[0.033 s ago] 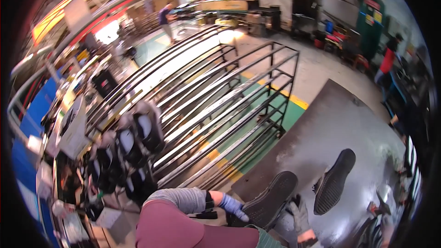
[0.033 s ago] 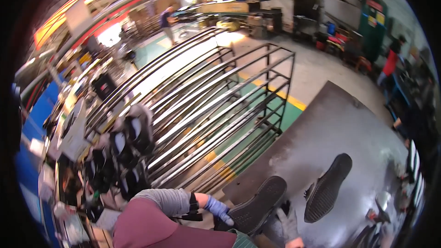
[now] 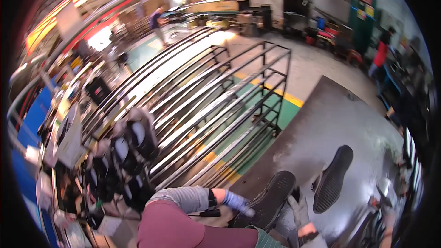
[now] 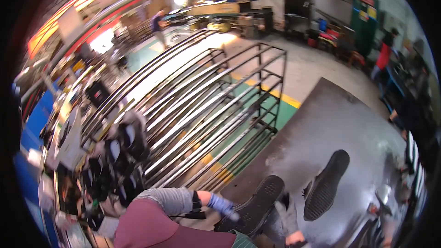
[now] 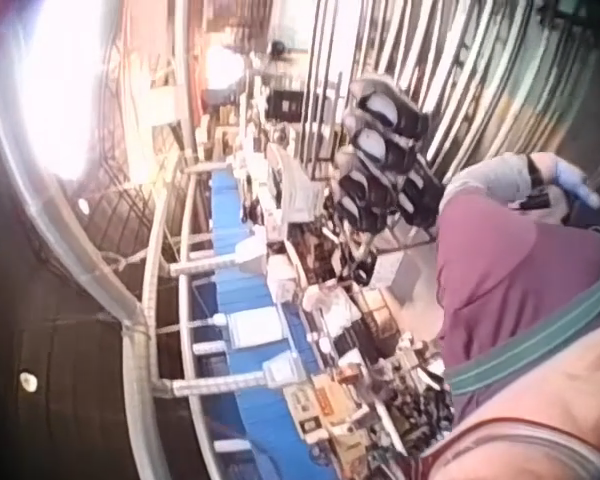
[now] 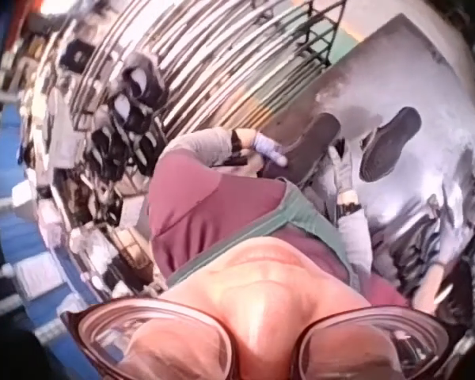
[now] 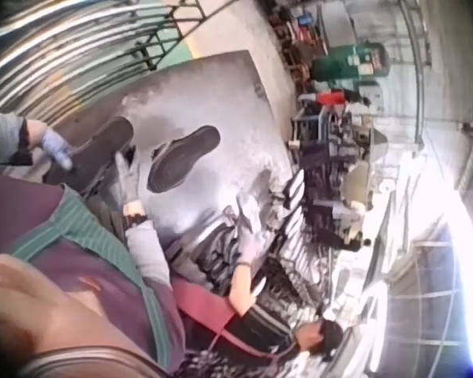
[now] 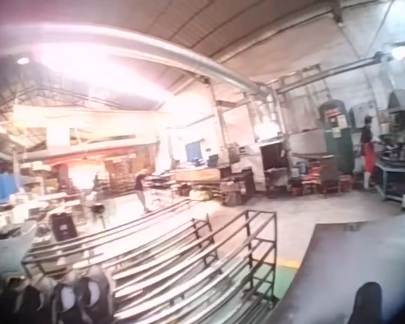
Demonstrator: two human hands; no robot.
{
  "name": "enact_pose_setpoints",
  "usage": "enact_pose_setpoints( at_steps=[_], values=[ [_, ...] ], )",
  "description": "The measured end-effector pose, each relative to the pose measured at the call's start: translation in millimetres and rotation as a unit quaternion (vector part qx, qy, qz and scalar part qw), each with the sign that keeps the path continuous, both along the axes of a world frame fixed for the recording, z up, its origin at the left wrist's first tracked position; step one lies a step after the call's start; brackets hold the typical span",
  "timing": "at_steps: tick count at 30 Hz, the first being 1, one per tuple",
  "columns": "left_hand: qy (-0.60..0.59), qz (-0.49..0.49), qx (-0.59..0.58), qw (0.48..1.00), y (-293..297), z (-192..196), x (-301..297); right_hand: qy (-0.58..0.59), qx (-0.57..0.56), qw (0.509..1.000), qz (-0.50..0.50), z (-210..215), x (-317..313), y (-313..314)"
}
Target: Processing and organizing manufactured shoes on a metal table and placing them on drying racks.
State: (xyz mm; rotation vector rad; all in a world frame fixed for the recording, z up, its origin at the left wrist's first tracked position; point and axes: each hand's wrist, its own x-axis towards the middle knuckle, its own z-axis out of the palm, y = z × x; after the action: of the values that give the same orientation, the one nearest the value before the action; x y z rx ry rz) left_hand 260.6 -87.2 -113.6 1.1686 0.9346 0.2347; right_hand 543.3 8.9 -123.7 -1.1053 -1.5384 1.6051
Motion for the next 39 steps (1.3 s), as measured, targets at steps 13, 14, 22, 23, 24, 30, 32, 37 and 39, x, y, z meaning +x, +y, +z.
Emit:
enact_pose_setpoints(
  at_steps=[13, 14, 22, 23, 24, 30, 32, 37, 39],
  values=[
    [-0.077, 0.185, 0.315, 0.928, 132, 14, 61, 0.106, 0.036, 0.982, -0.15, 22, -74, 10],
    [-0.03, 0.162, 0.41, 0.897, 128, 23, 62, 0.087, 0.043, 0.981, -0.166, 25, -76, 4],
    [-0.132, 0.121, 0.264, 0.948, 7, 79, 90, 0.167, 0.064, 0.964, -0.198, 22, -59, -114],
    [-0.113, 0.114, 0.322, 0.933, -23, 81, 94, 0.2, -0.011, 0.963, -0.182, 20, -53, -138],
    [-0.084, 0.072, 0.489, 0.865, -41, 80, 100, 0.286, -0.053, 0.935, -0.205, 19, -45, -164],
    [-0.065, 0.047, 0.542, 0.837, -148, 51, 122, 0.131, -0.123, 0.983, -0.037, 58, 26, -258],
    [0.001, 0.155, 0.56, 0.814, -151, 34, 113, 0.036, -0.062, 0.994, -0.081, 76, 60, -258],
    [0.073, 0.475, 0.239, 0.844, -123, -2, 78, -0.292, 0.325, 0.873, -0.215, 75, 136, -201],
    [0.001, 0.452, 0.137, 0.882, -118, -11, 76, -0.383, 0.334, 0.836, -0.206, 56, 146, -163]
  ],
)
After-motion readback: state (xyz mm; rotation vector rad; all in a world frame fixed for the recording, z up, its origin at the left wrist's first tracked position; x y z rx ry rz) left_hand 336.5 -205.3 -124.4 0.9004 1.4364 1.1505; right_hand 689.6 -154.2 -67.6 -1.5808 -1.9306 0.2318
